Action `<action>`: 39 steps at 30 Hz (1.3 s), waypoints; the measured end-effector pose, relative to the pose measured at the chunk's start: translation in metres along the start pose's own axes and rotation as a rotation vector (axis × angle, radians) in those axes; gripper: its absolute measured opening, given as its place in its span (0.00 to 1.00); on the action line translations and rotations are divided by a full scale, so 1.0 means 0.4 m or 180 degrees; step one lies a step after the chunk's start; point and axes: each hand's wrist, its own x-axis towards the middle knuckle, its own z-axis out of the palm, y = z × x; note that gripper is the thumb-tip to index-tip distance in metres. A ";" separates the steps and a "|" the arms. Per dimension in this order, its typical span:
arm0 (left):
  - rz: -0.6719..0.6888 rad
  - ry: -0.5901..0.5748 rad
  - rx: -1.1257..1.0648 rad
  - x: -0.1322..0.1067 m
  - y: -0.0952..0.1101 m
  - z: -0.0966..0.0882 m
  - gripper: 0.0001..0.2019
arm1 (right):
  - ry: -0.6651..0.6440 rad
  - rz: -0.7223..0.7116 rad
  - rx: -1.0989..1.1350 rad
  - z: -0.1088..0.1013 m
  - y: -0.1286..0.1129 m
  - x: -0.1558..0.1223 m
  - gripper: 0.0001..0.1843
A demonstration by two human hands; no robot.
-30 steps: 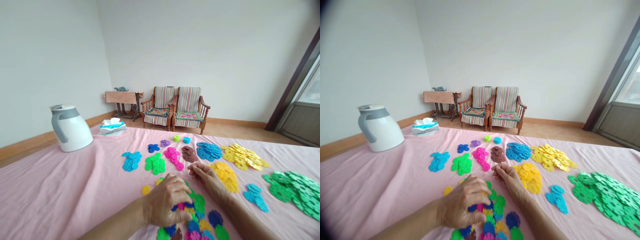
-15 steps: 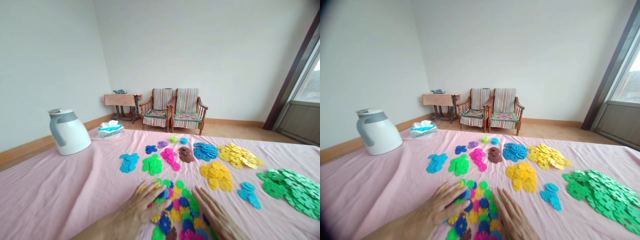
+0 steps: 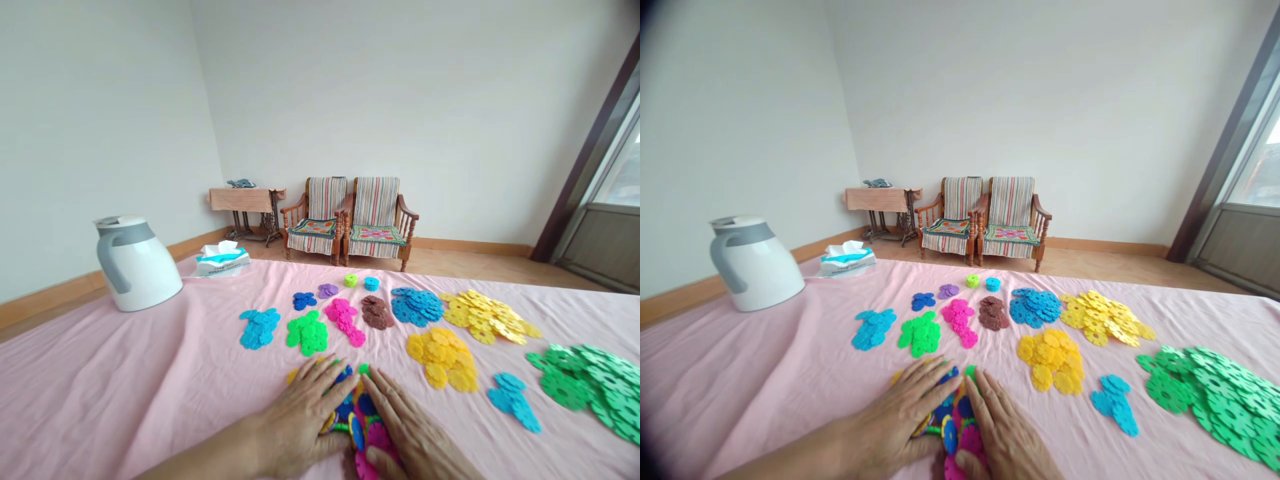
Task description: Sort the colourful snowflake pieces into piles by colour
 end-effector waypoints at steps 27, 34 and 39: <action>-0.0418 0.1167 -0.0404 0.052 0.012 0.030 0.16 | 0.1383 0.0927 0.1133 -0.020 0.030 0.077 0.17; -0.0435 0.1611 -0.0429 0.048 -0.003 0.018 0.14 | 0.1323 0.0893 0.1098 -0.010 0.039 0.075 0.17; -0.0950 0.2227 -0.0268 0.050 -0.065 0.009 0.10 | 0.1347 0.0882 0.1055 -0.013 0.037 0.077 0.16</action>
